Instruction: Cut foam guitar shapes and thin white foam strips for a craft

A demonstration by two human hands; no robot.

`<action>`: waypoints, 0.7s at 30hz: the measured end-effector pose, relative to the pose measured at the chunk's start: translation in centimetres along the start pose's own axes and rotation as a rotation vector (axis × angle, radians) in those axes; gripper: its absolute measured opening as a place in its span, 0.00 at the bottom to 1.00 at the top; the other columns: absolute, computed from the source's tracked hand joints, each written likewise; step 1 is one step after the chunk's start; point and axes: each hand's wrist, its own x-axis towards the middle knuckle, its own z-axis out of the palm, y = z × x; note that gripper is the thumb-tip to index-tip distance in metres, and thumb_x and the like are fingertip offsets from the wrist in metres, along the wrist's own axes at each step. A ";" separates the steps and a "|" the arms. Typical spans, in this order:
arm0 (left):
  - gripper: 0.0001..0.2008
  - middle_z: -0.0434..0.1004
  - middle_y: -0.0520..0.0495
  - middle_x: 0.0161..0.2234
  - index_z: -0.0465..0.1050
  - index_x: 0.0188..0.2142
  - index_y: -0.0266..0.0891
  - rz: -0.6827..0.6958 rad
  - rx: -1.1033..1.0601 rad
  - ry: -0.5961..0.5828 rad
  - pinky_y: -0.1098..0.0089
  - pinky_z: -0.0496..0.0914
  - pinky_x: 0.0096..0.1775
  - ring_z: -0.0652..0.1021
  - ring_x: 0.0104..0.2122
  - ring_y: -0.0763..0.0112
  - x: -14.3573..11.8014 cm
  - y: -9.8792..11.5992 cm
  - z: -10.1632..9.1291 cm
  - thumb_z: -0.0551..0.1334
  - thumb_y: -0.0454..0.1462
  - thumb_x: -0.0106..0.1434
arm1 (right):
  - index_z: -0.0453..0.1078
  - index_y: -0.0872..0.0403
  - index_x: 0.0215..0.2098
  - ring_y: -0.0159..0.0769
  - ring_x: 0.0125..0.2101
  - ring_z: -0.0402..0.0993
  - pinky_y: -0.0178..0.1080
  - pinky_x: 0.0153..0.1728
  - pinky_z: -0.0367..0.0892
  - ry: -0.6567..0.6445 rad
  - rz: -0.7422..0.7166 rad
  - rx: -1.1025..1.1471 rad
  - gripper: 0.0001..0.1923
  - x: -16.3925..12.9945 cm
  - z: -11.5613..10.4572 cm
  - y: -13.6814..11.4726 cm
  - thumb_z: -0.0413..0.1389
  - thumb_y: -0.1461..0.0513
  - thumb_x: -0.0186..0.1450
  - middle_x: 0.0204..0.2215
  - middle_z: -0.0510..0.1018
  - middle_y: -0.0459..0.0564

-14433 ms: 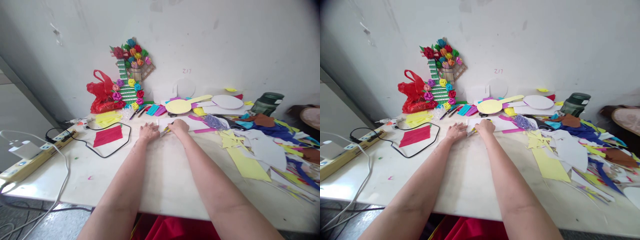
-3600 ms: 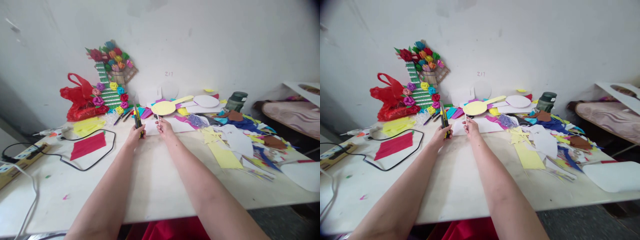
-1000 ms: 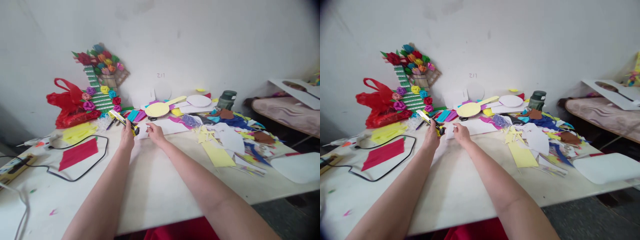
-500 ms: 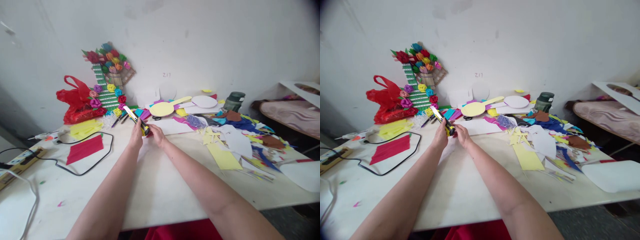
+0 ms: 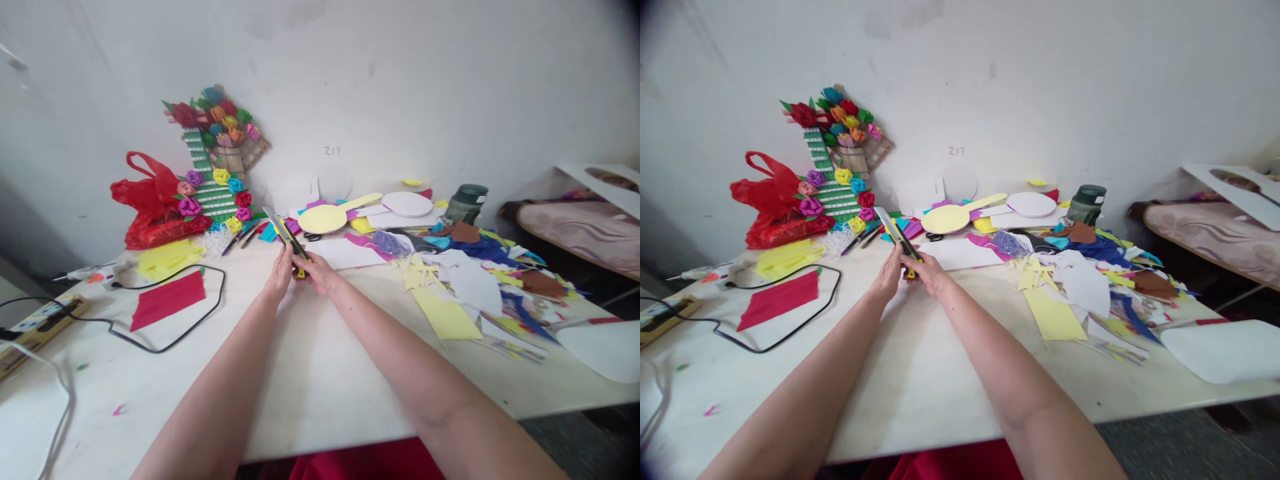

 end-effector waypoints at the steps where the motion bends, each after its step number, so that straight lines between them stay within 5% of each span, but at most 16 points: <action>1: 0.28 0.73 0.45 0.30 0.71 0.39 0.36 -0.004 -0.010 -0.019 0.72 0.64 0.23 0.71 0.25 0.70 0.1 -0.1 -0.1 0.50 0.57 0.57 | 0.66 0.56 0.31 0.26 0.18 0.66 0.30 0.18 0.61 0.007 -0.002 0.010 0.20 0.0 -0.1 -0.1 0.64 0.53 0.46 0.20 0.70 0.42; 5: 0.29 0.72 0.45 0.29 0.70 0.33 0.36 -0.007 -0.071 -0.015 0.72 0.64 0.24 0.71 0.24 0.71 0.5 -0.3 -0.5 0.47 0.59 0.57 | 0.66 0.56 0.31 0.27 0.17 0.65 0.30 0.15 0.56 0.098 -0.007 -0.025 0.21 0.0 -0.4 0.0 0.63 0.51 0.46 0.19 0.71 0.43; 8: 0.23 0.69 0.49 0.23 0.69 0.29 0.35 0.010 -0.037 -0.103 0.71 0.65 0.28 0.71 0.22 0.74 0.3 0.1 -0.7 0.55 0.54 0.55 | 0.65 0.56 0.29 0.26 0.15 0.63 0.29 0.12 0.52 0.146 -0.022 -0.065 0.20 0.1 -0.7 0.2 0.62 0.51 0.47 0.17 0.69 0.42; 16: 0.19 0.66 0.52 0.18 0.68 0.24 0.34 -0.040 -0.127 -0.175 0.72 0.65 0.25 0.68 0.16 0.77 -0.3 0.3 -0.9 0.60 0.50 0.54 | 0.67 0.58 0.29 0.27 0.15 0.66 0.31 0.13 0.60 0.056 -0.011 -0.029 0.19 -0.2 -1.0 -0.1 0.60 0.51 0.50 0.18 0.72 0.44; 21: 0.19 0.67 0.50 0.17 0.68 0.23 0.33 -0.042 -0.109 -0.214 0.72 0.63 0.22 0.66 0.14 0.78 -0.3 -0.1 -0.9 0.60 0.50 0.55 | 0.67 0.58 0.30 0.30 0.12 0.67 0.30 0.09 0.57 0.108 0.082 -0.116 0.24 -0.4 -0.6 -0.3 0.55 0.44 0.53 0.15 0.72 0.46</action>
